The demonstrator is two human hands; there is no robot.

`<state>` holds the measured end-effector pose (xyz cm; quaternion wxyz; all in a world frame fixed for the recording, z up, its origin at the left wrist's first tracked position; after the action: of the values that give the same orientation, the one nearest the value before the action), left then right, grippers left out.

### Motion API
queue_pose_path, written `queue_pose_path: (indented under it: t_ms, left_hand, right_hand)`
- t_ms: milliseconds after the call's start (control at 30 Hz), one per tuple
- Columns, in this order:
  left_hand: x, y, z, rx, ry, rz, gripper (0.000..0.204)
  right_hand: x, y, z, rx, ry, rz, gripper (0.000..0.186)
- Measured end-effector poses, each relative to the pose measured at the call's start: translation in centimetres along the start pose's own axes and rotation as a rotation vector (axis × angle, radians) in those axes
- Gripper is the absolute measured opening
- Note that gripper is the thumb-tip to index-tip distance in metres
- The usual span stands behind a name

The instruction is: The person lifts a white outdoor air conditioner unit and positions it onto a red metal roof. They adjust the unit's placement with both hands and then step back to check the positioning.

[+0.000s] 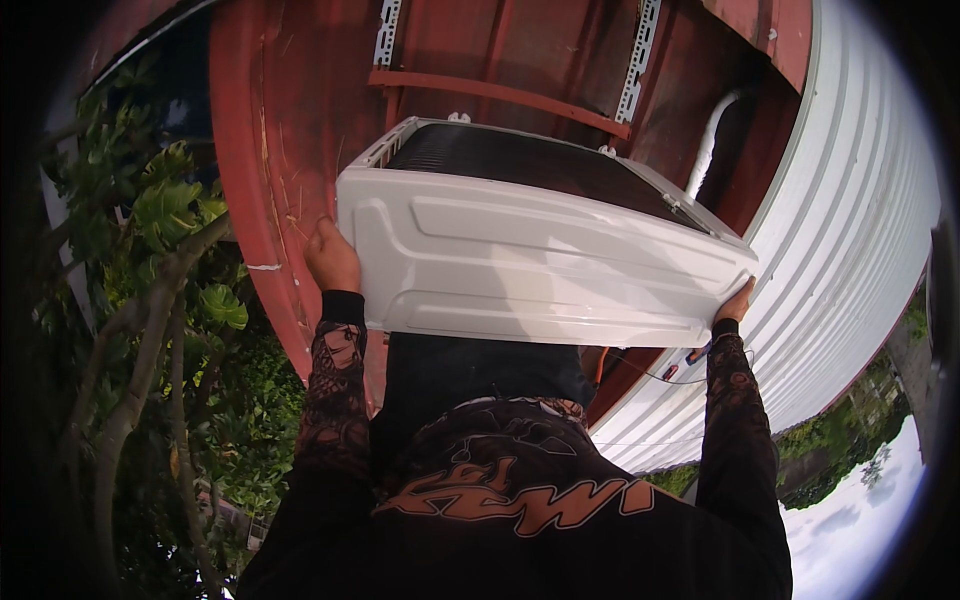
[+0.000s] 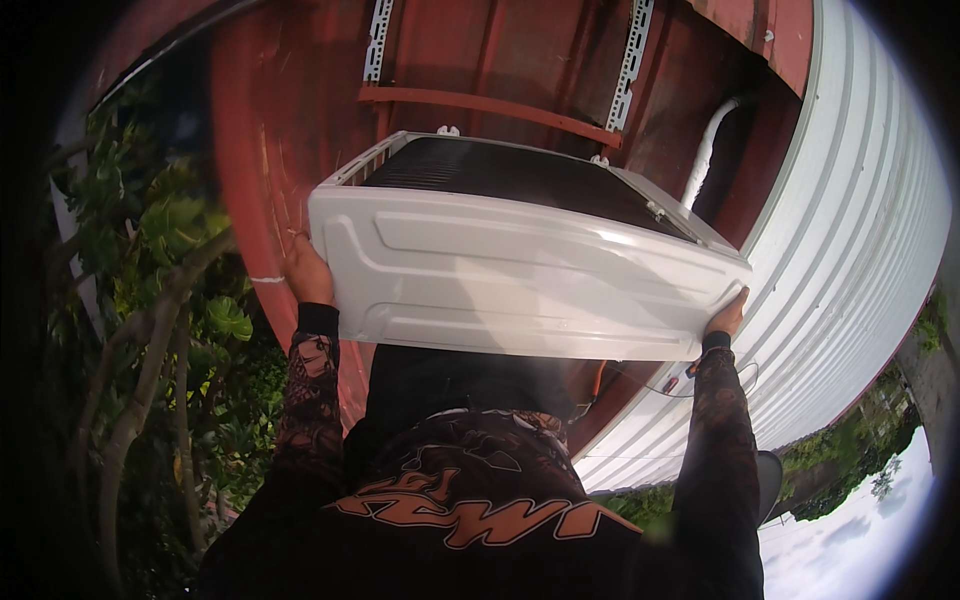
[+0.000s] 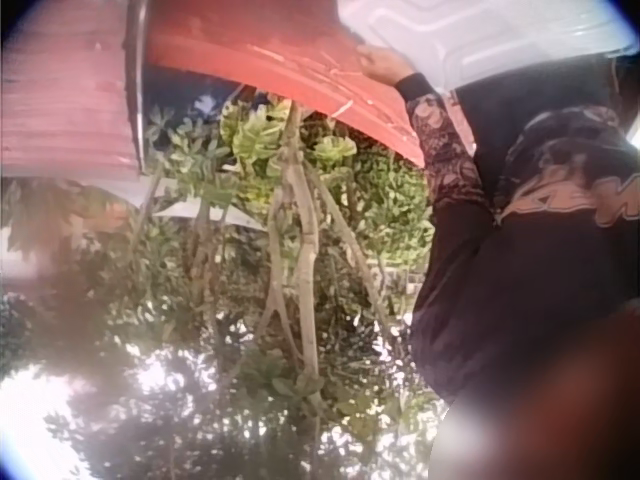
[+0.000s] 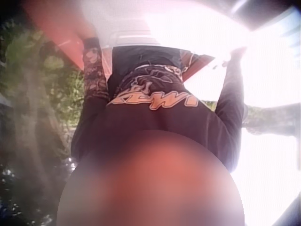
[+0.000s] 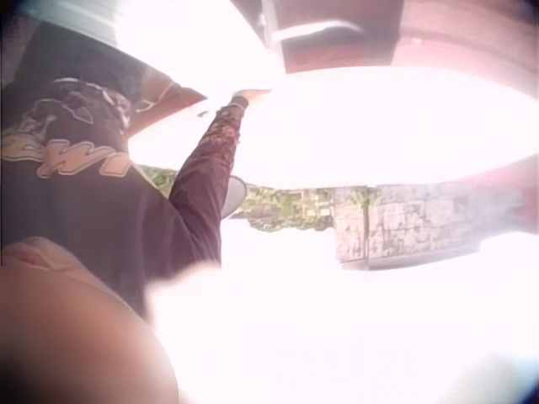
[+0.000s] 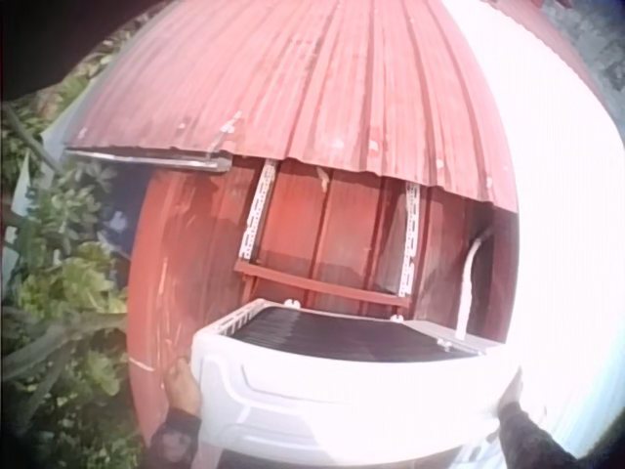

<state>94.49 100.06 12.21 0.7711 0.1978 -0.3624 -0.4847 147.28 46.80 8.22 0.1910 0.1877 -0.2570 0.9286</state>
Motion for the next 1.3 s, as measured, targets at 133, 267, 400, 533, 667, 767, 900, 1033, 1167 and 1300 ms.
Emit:
queue_pose_path:
  t_ms: [133,267,400,533,667,767,900,1033,1167,1300]
  left_hand:
    - [0.1,0.4,0.1,-0.058,-0.019,-0.026,0.052]
    - [0.0,0.3,0.1,-0.108,-0.001,-0.007,0.053]
    - [-0.3,-0.1,0.1,-0.125,-0.009,-0.024,0.054]
    - [-0.6,-0.5,0.1,-0.128,-0.010,-0.024,0.054]
    - [-0.6,-0.8,0.0,-0.142,-0.011,-0.030,0.054]
    - [-0.6,-1.0,0.0,-0.137,-0.002,-0.017,0.054]
    - [-0.6,-0.8,0.0,-0.054,-0.002,-0.020,0.053]
    - [-0.3,-0.5,0.0,-0.080,-0.007,-0.037,0.052]
    - [-0.3,-0.3,0.0,-0.134,-0.001,-0.056,0.053]
    - [-0.4,-0.4,0.0,-0.166,-0.006,-0.077,0.054]
  right_hand:
    - [0.4,-0.6,0.0,0.020,-0.007,0.021,0.087]
    - [0.3,-0.3,0.0,0.049,0.012,0.014,0.087]
    - [0.2,-0.3,0.3,0.165,0.084,0.089,0.088]
    - [0.2,-0.3,0.3,0.159,0.061,0.036,0.087]
    - [0.4,-0.4,0.1,0.166,0.089,0.060,0.087]
    - [0.3,-0.4,0.2,0.184,0.078,0.059,0.087]
    - [0.3,-0.5,0.2,0.175,0.040,0.055,0.088]
    - [0.6,-0.8,0.1,0.159,0.039,0.074,0.088]
    - [0.9,-1.0,0.0,0.115,0.032,0.073,0.087]
    - [0.4,-0.6,0.1,0.114,0.064,0.048,0.086]
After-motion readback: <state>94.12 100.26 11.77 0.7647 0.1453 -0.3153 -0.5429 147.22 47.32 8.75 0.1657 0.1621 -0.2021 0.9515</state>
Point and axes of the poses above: each hand's wrist, its own x-axis away from the middle knuckle, its own z-axis out of the back of the hand, y = z × x, the point moved 3 cm from there along -x, towards the middle knuckle, and after that the axes turned 12 degrees about x, right-handed, at the moved point
